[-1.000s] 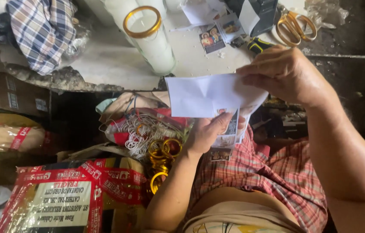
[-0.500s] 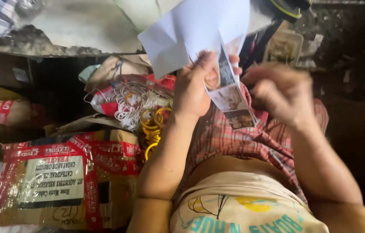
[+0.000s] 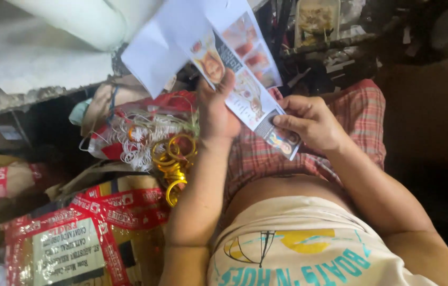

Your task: Assembling decorative candles by placing gold rings on glass jars and applying cut-out labels.

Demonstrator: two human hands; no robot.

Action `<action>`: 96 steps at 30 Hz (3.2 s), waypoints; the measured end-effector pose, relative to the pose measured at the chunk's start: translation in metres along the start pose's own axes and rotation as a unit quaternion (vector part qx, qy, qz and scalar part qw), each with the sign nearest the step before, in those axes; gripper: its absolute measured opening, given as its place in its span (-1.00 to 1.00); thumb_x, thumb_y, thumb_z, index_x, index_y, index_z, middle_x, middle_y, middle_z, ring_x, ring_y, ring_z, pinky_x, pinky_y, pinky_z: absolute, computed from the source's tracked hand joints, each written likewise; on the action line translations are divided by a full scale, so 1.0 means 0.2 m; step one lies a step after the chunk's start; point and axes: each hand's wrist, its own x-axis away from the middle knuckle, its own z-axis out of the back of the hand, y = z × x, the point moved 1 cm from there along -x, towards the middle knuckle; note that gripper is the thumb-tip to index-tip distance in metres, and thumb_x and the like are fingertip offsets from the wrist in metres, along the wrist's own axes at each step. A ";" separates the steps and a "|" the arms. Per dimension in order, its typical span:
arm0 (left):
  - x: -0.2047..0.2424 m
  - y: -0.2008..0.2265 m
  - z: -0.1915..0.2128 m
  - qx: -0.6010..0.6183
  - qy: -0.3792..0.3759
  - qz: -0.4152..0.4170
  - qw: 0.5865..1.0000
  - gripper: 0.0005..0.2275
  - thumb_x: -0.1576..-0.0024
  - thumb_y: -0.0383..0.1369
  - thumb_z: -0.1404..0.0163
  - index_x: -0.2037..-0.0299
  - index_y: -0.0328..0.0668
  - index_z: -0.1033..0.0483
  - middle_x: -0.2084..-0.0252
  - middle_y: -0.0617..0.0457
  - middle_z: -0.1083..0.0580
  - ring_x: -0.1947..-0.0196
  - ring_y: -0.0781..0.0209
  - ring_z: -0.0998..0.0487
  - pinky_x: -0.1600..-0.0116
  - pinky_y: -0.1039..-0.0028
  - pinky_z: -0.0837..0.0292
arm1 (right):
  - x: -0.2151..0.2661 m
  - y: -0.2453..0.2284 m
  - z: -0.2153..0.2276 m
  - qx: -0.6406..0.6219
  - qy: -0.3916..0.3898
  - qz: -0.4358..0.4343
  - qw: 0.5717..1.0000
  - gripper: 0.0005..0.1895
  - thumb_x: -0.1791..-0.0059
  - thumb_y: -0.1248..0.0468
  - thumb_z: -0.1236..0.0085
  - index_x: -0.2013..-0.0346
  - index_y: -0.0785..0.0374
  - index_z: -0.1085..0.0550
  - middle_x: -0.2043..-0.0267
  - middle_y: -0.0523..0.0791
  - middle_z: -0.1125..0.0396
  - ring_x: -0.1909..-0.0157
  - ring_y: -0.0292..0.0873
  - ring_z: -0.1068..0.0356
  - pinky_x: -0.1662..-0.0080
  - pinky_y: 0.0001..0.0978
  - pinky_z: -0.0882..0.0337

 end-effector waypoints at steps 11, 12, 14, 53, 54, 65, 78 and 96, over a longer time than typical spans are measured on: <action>0.02 -0.05 0.06 -0.018 0.058 -0.001 0.998 -0.82 -0.23 -0.54 -0.02 -0.01 -0.41 -0.47 0.07 -0.36 -0.55 0.30 -0.18 -0.68 0.24 0.08 -0.72 | 0.14 -0.24 -0.19 0.509 0.057 0.092 0.854 0.00 0.23 0.02 -0.38 -0.39 0.37 -0.21 -0.09 0.09 -0.32 0.21 0.36 -0.45 0.22 0.31 -0.51; 0.01 -0.07 0.07 -0.018 0.057 -0.001 0.998 -0.82 -0.23 -0.54 -0.02 -0.01 -0.41 -0.47 0.07 -0.36 -0.55 0.30 -0.18 -0.68 0.24 0.08 -0.72 | 0.14 -0.25 -0.19 0.509 0.057 0.093 0.854 0.00 0.23 0.02 -0.38 -0.39 0.37 -0.21 -0.09 0.09 -0.32 0.21 0.36 -0.45 0.22 0.31 -0.51; 0.00 -0.11 0.10 -0.008 0.051 0.011 0.999 -0.82 -0.21 -0.56 -0.04 0.01 -0.44 -0.47 0.09 -0.36 -0.56 0.32 -0.16 -0.68 0.26 0.07 -0.72 | 0.14 -0.25 -0.18 0.466 0.055 0.093 0.878 0.03 0.27 0.02 -0.41 -0.40 0.32 -0.23 -0.02 0.07 -0.31 0.19 0.37 -0.43 0.19 0.30 -0.48; -0.06 0.17 0.19 -0.056 0.028 0.150 0.987 -0.71 -0.30 -0.23 0.07 0.13 -0.38 -0.55 0.30 -0.20 -0.61 0.34 -0.03 -0.67 0.30 0.25 -0.58 | -1.07 -0.67 0.59 0.676 0.177 0.356 0.620 -0.76 -0.09 0.29 -0.26 -0.03 0.32 -0.58 0.24 0.09 -0.44 0.30 0.24 -0.41 0.34 0.04 -0.33; -0.06 0.17 0.19 -0.055 0.034 0.144 0.988 -0.71 -0.30 -0.23 0.07 0.13 -0.38 -0.55 0.30 -0.20 -0.61 0.34 -0.03 -0.67 0.30 0.25 -0.58 | -1.14 -0.70 0.60 0.674 0.171 0.362 0.621 -0.76 -0.09 0.29 -0.26 -0.03 0.32 -0.58 0.24 0.09 -0.44 0.30 0.24 -0.41 0.34 0.04 -0.33; -0.09 0.27 0.15 -0.071 -0.009 0.109 0.991 -0.61 -0.26 -0.11 0.03 0.26 -0.40 -0.61 0.44 -0.14 -0.59 0.51 0.10 -0.61 0.39 0.36 -0.54 | -1.23 -0.87 0.69 0.654 0.102 0.114 0.741 -0.41 -0.34 -0.06 -0.02 -0.25 0.49 -0.56 -0.19 0.26 -0.44 -0.12 0.24 -0.42 0.11 0.05 -0.40; -0.15 0.32 0.05 -0.219 0.218 0.156 0.938 -0.60 -0.10 -0.11 -0.18 0.33 -0.45 -0.55 0.43 -0.26 -0.55 0.34 0.05 -0.64 0.21 0.26 -0.64 | -0.30 -0.12 -0.11 -0.022 0.001 0.101 0.995 -0.30 0.15 0.05 -0.36 -0.17 0.38 -0.46 0.61 -0.02 -0.33 0.69 -0.25 -0.32 0.64 -0.48 -0.32; -0.12 0.53 -0.20 -0.390 0.165 0.243 0.873 -0.45 -0.09 0.17 0.02 0.10 -0.22 -0.63 0.18 -0.25 -0.61 -0.04 -0.14 -0.62 -0.18 0.13 -0.47 | -0.62 -0.13 -0.15 0.104 -0.049 0.177 0.977 -0.49 0.00 -0.13 -0.17 0.22 0.31 -0.59 0.61 -0.14 -0.19 0.55 -0.31 -0.14 0.50 -0.49 -0.19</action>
